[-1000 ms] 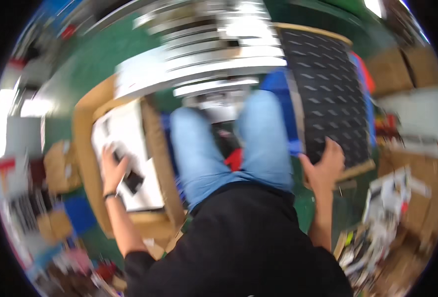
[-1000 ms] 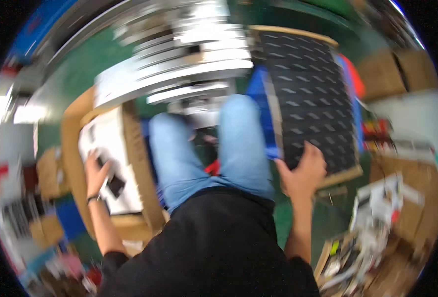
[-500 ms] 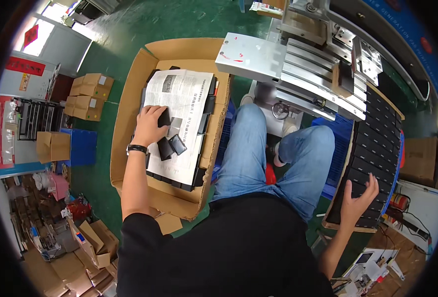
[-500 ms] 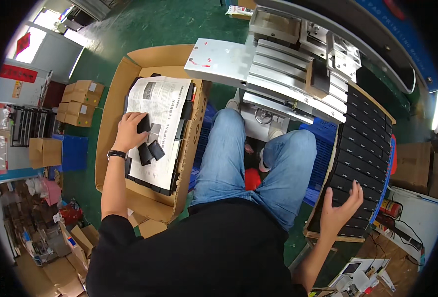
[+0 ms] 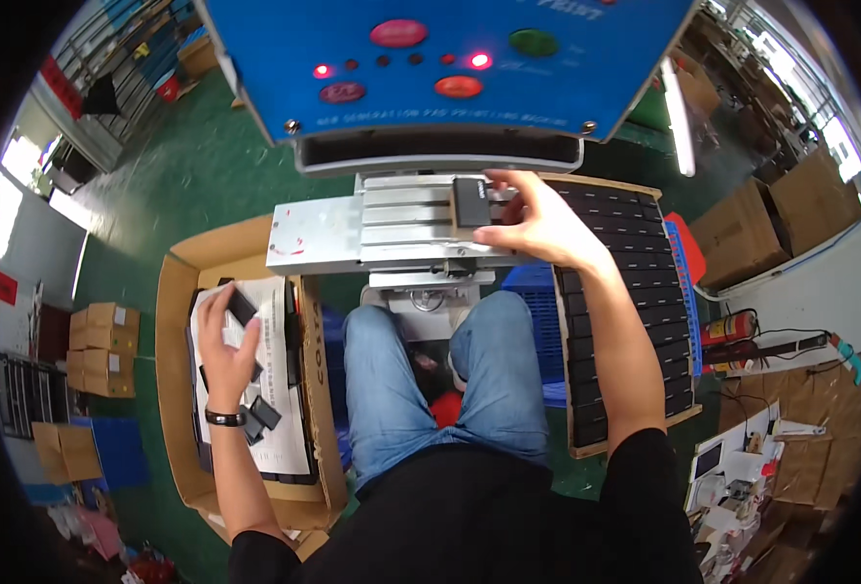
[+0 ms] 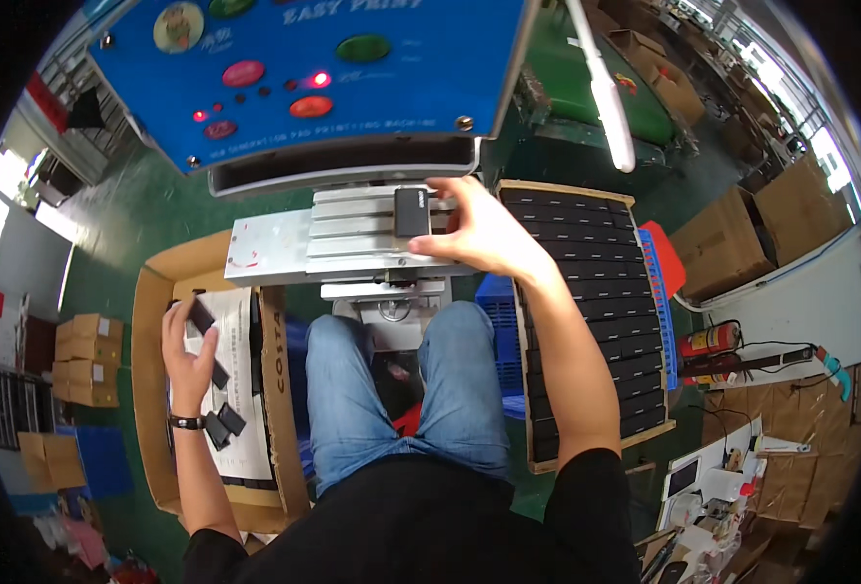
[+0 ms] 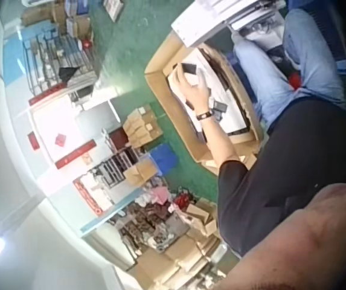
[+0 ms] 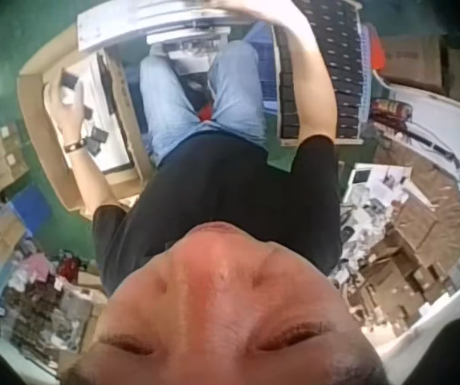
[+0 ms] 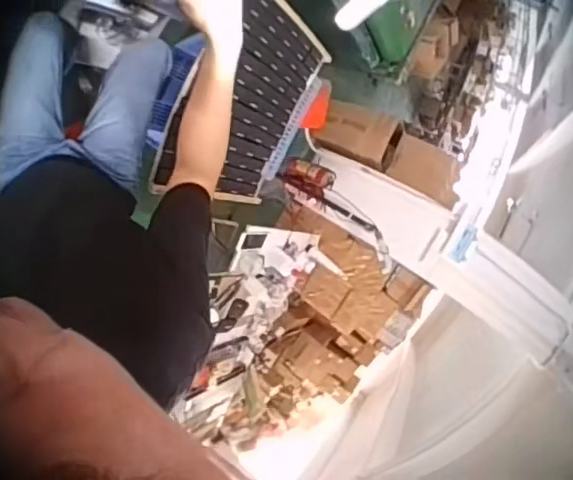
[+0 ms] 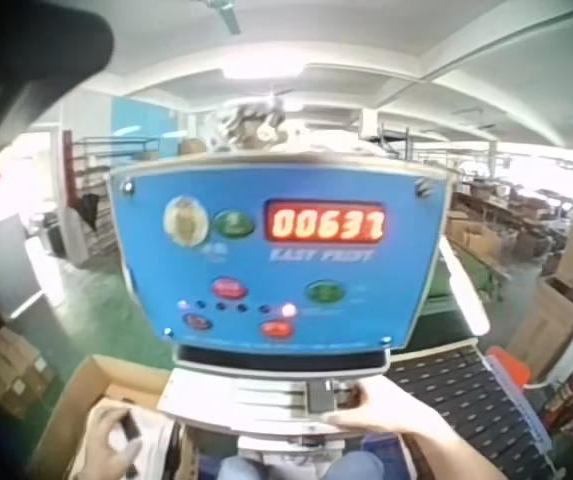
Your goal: Operating a pad printing machine to mark small components and then placing them in a collection box.
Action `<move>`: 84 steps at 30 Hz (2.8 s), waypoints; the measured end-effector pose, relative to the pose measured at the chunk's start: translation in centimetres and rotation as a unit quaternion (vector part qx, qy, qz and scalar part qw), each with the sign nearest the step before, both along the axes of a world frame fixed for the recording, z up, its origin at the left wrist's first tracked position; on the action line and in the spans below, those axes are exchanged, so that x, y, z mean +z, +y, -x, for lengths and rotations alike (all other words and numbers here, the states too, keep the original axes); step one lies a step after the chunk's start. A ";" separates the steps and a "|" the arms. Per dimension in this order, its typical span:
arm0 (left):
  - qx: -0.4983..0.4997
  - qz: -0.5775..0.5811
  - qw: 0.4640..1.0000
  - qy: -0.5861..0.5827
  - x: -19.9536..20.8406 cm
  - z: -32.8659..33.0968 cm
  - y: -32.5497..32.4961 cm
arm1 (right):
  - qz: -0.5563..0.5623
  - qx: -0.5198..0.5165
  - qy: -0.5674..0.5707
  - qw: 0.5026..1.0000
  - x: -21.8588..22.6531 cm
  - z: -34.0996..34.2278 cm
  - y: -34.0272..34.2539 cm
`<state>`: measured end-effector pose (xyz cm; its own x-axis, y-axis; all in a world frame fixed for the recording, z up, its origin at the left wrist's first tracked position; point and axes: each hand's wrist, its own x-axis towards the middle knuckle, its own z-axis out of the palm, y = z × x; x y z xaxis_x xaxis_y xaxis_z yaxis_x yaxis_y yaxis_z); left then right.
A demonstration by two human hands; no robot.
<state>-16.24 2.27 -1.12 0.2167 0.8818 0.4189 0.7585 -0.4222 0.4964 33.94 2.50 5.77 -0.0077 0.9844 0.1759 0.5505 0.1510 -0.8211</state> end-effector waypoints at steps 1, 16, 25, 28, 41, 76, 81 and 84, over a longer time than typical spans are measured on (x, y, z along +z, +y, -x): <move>-0.019 -0.028 0.999 -0.022 1.7 -2.7 0.2 | 0.000 0.035 -0.047 0.998 -0.1 -0.1 0.7; -0.322 -0.019 0.934 0.155 4.8 -27.1 6.9 | 0.052 -0.267 0.142 0.952 -6.3 -7.7 -22.7; -0.410 -0.026 0.911 0.031 3.7 -19.9 -0.9 | 0.058 -0.465 -0.238 0.851 -12.3 -9.8 -34.3; -0.253 -0.112 0.961 -0.007 0.1 -11.1 -0.5 | 0.100 -0.485 -0.274 0.824 -12.7 -8.6 -36.1; 0.022 0.240 0.940 0.242 -12.3 15.2 -2.3 | 0.173 -0.446 -0.347 0.807 -13.9 -7.1 -34.3; -0.075 0.014 0.987 -0.142 1.1 -5.2 2.3 | 0.001 0.071 -0.052 0.996 0.6 -0.2 1.5; -0.298 -0.094 0.949 -0.039 6.6 -21.0 5.2 | -0.132 -0.024 0.052 0.990 -0.2 -1.1 -4.6; -0.328 -0.090 0.940 0.029 6.0 -25.5 6.9 | -0.069 -0.115 0.114 0.984 -2.0 -3.5 -11.0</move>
<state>9.27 9.15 4.90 0.7158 0.4671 0.5191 0.3301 -0.8814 0.3379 37.45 -8.52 3.74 0.2679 0.9220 0.2795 0.3865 0.1629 -0.9078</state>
